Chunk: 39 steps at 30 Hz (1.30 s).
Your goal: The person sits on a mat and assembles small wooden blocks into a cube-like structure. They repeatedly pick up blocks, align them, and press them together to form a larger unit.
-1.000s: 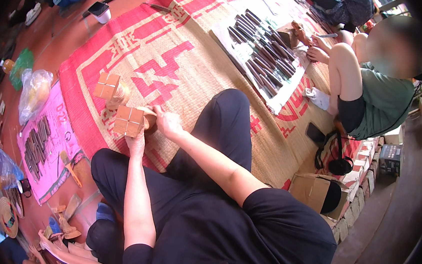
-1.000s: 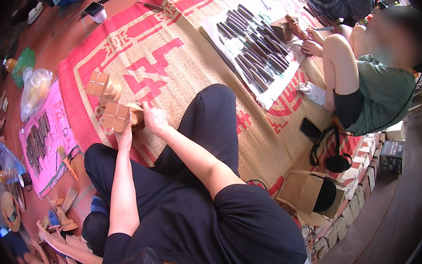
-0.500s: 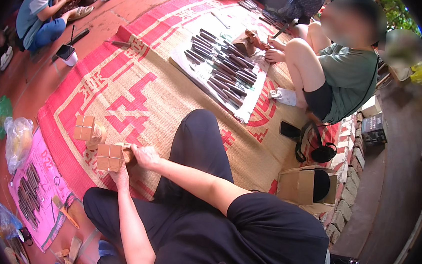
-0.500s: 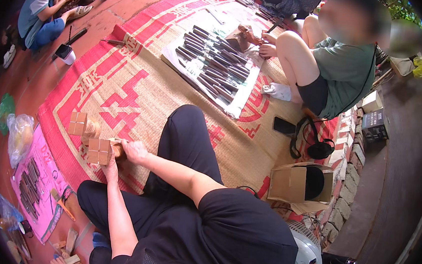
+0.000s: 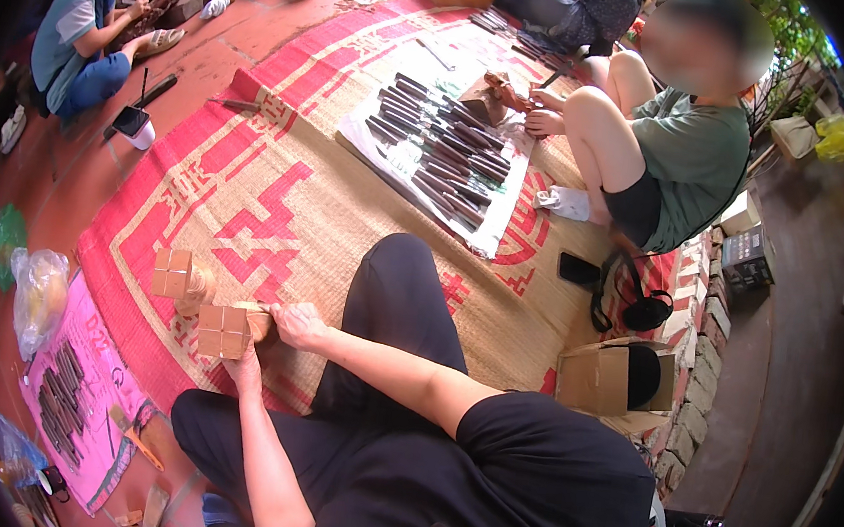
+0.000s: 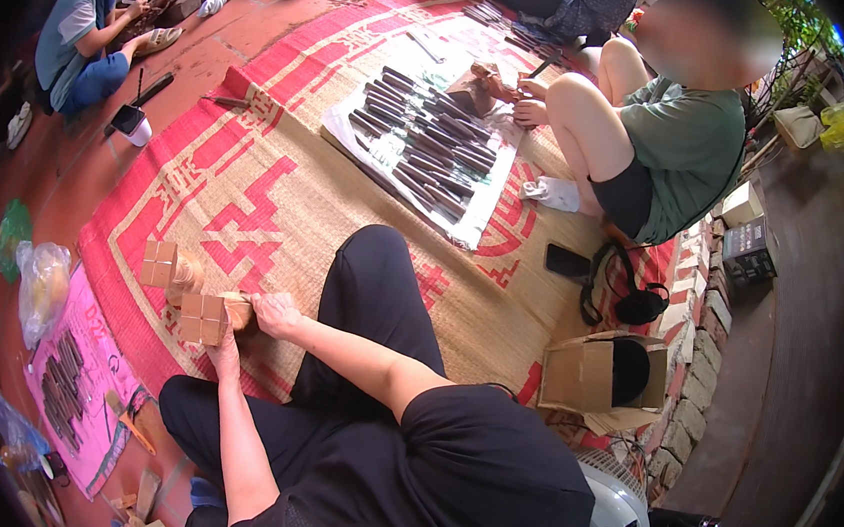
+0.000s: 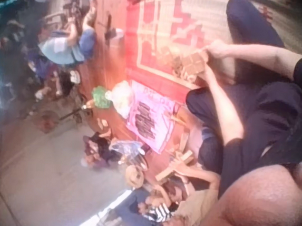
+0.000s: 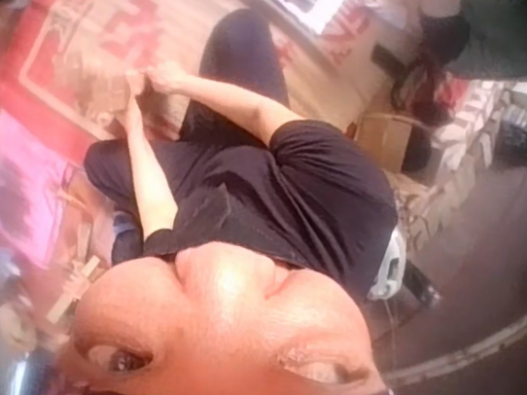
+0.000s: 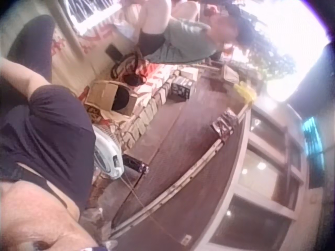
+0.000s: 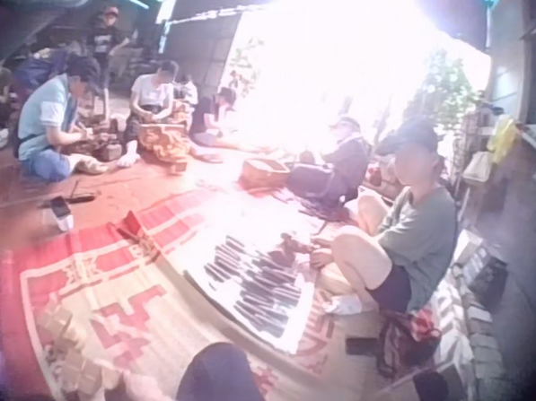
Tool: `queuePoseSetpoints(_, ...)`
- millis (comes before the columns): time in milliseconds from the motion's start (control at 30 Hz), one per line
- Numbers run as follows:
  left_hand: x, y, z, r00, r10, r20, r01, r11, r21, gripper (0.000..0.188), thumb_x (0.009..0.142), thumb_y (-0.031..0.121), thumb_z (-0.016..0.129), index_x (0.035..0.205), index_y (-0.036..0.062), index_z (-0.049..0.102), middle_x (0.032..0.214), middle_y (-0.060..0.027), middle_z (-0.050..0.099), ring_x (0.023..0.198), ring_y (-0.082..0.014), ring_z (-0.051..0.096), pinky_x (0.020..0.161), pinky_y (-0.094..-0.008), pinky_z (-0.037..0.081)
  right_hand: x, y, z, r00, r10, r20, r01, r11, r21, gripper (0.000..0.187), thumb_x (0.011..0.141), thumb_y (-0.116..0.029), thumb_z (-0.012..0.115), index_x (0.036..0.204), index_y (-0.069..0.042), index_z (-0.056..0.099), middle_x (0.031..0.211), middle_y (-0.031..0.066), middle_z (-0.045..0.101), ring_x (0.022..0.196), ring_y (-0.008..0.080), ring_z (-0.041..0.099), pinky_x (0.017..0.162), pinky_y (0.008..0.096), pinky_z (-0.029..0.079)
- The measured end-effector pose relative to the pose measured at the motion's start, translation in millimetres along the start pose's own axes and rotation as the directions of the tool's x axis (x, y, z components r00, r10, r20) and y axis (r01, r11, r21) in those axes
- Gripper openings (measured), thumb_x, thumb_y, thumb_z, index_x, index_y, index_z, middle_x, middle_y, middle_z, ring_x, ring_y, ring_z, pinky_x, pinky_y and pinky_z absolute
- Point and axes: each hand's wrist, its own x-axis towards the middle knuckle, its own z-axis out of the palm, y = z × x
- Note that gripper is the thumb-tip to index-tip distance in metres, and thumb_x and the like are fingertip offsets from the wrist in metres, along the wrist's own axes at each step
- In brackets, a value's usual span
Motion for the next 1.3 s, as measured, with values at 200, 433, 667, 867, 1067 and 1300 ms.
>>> queuePoseSetpoints(200, 1, 8, 1, 1.000, -0.003, 0.014, 0.002, 0.995, 0.099, 0.054, 0.073, 0.019, 0.074, 0.116, -0.0013, 0.048, 0.111, -0.0081, 0.053, 0.098, -0.0178, 0.051, 0.085, -0.0311, 0.041, 0, -6, -5, 0.989, 0.097, 0.108, -0.105, 0.992, 0.070, 0.015, 0.081, -0.011, 0.042, 0.093, -0.002, 0.044, 0.059, 0.0156, 0.058, 0.052, 0.0287, 0.060, 0.046, 0.0430, 0.044)
queuePoseSetpoints(433, 0, 4, -1, 0.999, -0.022, 0.040, 0.023, 1.000, -0.015, 0.057, 0.073, 0.018, 0.074, 0.118, -0.0007, 0.045, 0.114, -0.0075, 0.051, 0.100, -0.0180, 0.050, 0.086, -0.0311, 0.040, 13, 9, 9, 0.996, 0.092, 0.018, -0.094, 0.983, 0.157, 0.011, 0.084, -0.013, 0.041, 0.088, -0.005, 0.047, 0.055, 0.0142, 0.056, 0.048, 0.0305, 0.057, 0.044, 0.0429, 0.042)
queuePoseSetpoints(667, 2, 3, -2, 0.999, -0.001, 0.037, -0.003, 0.992, 0.124, 0.057, 0.072, 0.021, 0.075, 0.117, 0.0002, 0.046, 0.113, -0.0072, 0.051, 0.099, -0.0170, 0.050, 0.085, -0.0312, 0.040, 16, 20, 11, 0.975, 0.197, -0.103, -0.192, 0.980, 0.054, 0.018, 0.086, -0.017, 0.043, 0.080, -0.004, 0.053, 0.058, 0.0124, 0.055, 0.048, 0.0288, 0.053, 0.046, 0.0439, 0.040)
queuePoseSetpoints(867, -3, 23, 9, 1.000, -0.022, 0.006, 0.022, 0.999, 0.048, 0.054, 0.072, 0.022, 0.075, 0.114, 0.0012, 0.049, 0.110, -0.0069, 0.053, 0.097, -0.0162, 0.051, 0.084, -0.0310, 0.041, 20, -6, -20, 0.985, 0.139, 0.101, -0.152, 0.980, 0.127, 0.016, 0.082, -0.014, 0.044, 0.094, -0.008, 0.052, 0.065, 0.0153, 0.061, 0.060, 0.0312, 0.062, 0.055, 0.0444, 0.046)
queuePoseSetpoints(1067, -2, 20, 5, 0.999, 0.034, 0.026, -0.037, 0.987, 0.155, 0.050, 0.074, 0.022, 0.073, 0.112, 0.0006, 0.049, 0.108, -0.0078, 0.053, 0.096, -0.0174, 0.051, 0.083, -0.0324, 0.041, 19, 12, -37, 0.951, 0.084, 0.297, -0.156, 0.961, 0.230, 0.015, 0.079, -0.012, 0.046, 0.093, -0.008, 0.051, 0.061, 0.0137, 0.061, 0.061, 0.0305, 0.062, 0.052, 0.0430, 0.047)
queuePoseSetpoints(1300, -2, 23, 9, 0.999, 0.005, 0.047, -0.011, 0.991, 0.130, 0.050, 0.075, 0.023, 0.073, 0.111, -0.0002, 0.049, 0.106, -0.0084, 0.054, 0.094, -0.0179, 0.051, 0.082, -0.0323, 0.041, 19, -1, -25, 0.986, 0.056, 0.156, -0.068, 0.995, 0.076, 0.019, 0.076, -0.011, 0.049, 0.094, -0.006, 0.051, 0.065, 0.0172, 0.060, 0.059, 0.0329, 0.061, 0.052, 0.0445, 0.046)
